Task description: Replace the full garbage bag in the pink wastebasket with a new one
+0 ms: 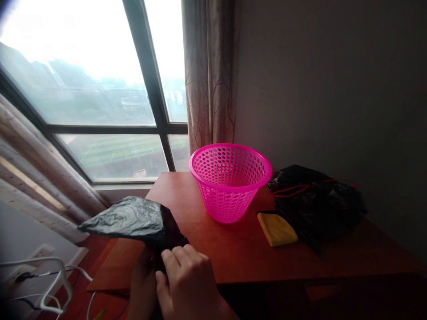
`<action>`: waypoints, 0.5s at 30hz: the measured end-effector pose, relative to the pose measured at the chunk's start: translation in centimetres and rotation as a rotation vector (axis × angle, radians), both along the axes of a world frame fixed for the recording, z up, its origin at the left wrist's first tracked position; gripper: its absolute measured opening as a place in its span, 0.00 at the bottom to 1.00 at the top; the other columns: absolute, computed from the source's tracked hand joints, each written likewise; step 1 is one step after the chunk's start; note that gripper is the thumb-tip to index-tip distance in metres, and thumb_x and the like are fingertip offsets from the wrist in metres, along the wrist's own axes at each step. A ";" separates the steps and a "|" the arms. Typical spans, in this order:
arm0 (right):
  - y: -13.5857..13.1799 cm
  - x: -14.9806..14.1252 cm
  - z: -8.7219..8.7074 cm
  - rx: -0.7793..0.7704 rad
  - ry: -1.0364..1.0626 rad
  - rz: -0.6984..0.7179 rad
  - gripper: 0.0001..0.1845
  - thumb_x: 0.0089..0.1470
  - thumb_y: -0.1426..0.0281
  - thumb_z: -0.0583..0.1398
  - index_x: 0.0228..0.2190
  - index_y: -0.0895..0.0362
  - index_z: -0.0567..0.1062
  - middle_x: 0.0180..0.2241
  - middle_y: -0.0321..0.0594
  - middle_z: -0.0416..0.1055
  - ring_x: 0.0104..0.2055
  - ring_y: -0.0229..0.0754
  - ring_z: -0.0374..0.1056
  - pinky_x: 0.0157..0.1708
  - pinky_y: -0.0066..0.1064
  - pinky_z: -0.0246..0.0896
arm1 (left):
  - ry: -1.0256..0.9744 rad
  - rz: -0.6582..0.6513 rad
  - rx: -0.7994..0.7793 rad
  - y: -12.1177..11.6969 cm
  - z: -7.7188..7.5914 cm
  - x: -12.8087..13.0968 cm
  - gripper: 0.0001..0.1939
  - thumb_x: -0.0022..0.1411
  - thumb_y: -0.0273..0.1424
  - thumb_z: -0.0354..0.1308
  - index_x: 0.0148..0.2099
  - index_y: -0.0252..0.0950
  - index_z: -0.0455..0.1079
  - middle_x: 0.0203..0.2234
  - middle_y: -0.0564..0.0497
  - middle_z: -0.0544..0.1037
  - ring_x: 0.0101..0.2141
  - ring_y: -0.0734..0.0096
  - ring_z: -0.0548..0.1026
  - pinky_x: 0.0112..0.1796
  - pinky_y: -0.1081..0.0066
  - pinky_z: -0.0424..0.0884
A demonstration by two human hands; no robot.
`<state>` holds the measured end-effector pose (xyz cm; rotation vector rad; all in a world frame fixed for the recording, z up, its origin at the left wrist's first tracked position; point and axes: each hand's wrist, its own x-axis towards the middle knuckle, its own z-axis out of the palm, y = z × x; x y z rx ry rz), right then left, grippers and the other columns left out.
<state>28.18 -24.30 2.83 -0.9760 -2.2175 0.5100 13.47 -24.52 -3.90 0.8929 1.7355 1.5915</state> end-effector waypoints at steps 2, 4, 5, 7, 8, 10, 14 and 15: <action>0.4 -0.1 0.2 -0.015 -0.073 -0.111 0.20 0.59 0.61 0.57 0.49 0.57 0.74 0.40 0.47 0.76 0.41 0.53 0.70 0.40 0.42 0.65 | -0.017 0.022 0.034 0.1 0.1 0.0 0.18 0.45 0.45 0.67 0.35 0.40 0.76 0.27 0.48 0.79 0.32 0.50 0.76 0.33 0.62 0.72; 0.9 0.0 0.7 -0.017 -0.092 -0.163 0.27 0.59 0.53 0.57 0.52 0.59 0.72 0.42 0.50 0.75 0.43 0.55 0.70 0.42 0.44 0.64 | -0.014 0.040 0.076 0.1 0.6 0.1 0.20 0.46 0.46 0.67 0.37 0.39 0.77 0.30 0.48 0.81 0.35 0.51 0.76 0.36 0.62 0.72; 1.1 0.1 1.2 -0.017 -0.094 -0.171 0.30 0.59 0.50 0.57 0.52 0.60 0.72 0.42 0.50 0.75 0.43 0.55 0.70 0.43 0.43 0.63 | -0.006 0.035 0.105 0.0 1.0 0.2 0.20 0.46 0.46 0.67 0.38 0.39 0.77 0.31 0.48 0.81 0.35 0.51 0.76 0.37 0.63 0.72; 1.6 0.2 2.4 -0.018 -0.095 -0.150 0.27 0.59 0.49 0.57 0.47 0.59 0.73 0.39 0.48 0.75 0.41 0.53 0.70 0.40 0.40 0.63 | 0.014 0.006 0.169 0.0 2.2 0.6 0.20 0.45 0.47 0.68 0.37 0.39 0.78 0.31 0.49 0.81 0.34 0.53 0.76 0.36 0.64 0.72; 1.9 0.4 3.1 -0.011 -0.092 -0.129 0.23 0.59 0.51 0.57 0.43 0.58 0.74 0.37 0.46 0.75 0.39 0.51 0.70 0.38 0.38 0.62 | 0.019 -0.004 0.198 0.0 3.1 0.8 0.20 0.45 0.47 0.68 0.35 0.39 0.78 0.31 0.49 0.81 0.34 0.54 0.75 0.35 0.65 0.72; 2.6 0.8 5.0 0.020 -0.062 -0.078 0.14 0.62 0.58 0.56 0.36 0.56 0.74 0.33 0.42 0.74 0.36 0.46 0.70 0.34 0.33 0.59 | 0.010 -0.017 0.221 0.2 5.5 1.3 0.19 0.45 0.47 0.68 0.33 0.38 0.78 0.30 0.49 0.81 0.34 0.55 0.76 0.34 0.65 0.72; 5.5 2.4 10.4 0.080 0.113 0.030 0.11 0.62 0.70 0.54 0.31 0.55 0.74 0.27 0.36 0.72 0.29 0.38 0.67 0.31 0.28 0.57 | -0.094 0.013 0.319 2.5 12.3 0.9 0.17 0.47 0.44 0.70 0.34 0.37 0.78 0.29 0.51 0.81 0.36 0.53 0.77 0.37 0.64 0.74; 6.8 3.0 12.2 0.082 0.167 0.068 0.10 0.61 0.71 0.54 0.32 0.55 0.75 0.27 0.35 0.73 0.30 0.38 0.68 0.32 0.28 0.59 | -0.105 0.032 0.399 3.7 14.2 0.4 0.17 0.48 0.42 0.70 0.36 0.37 0.78 0.31 0.52 0.81 0.40 0.53 0.77 0.42 0.64 0.74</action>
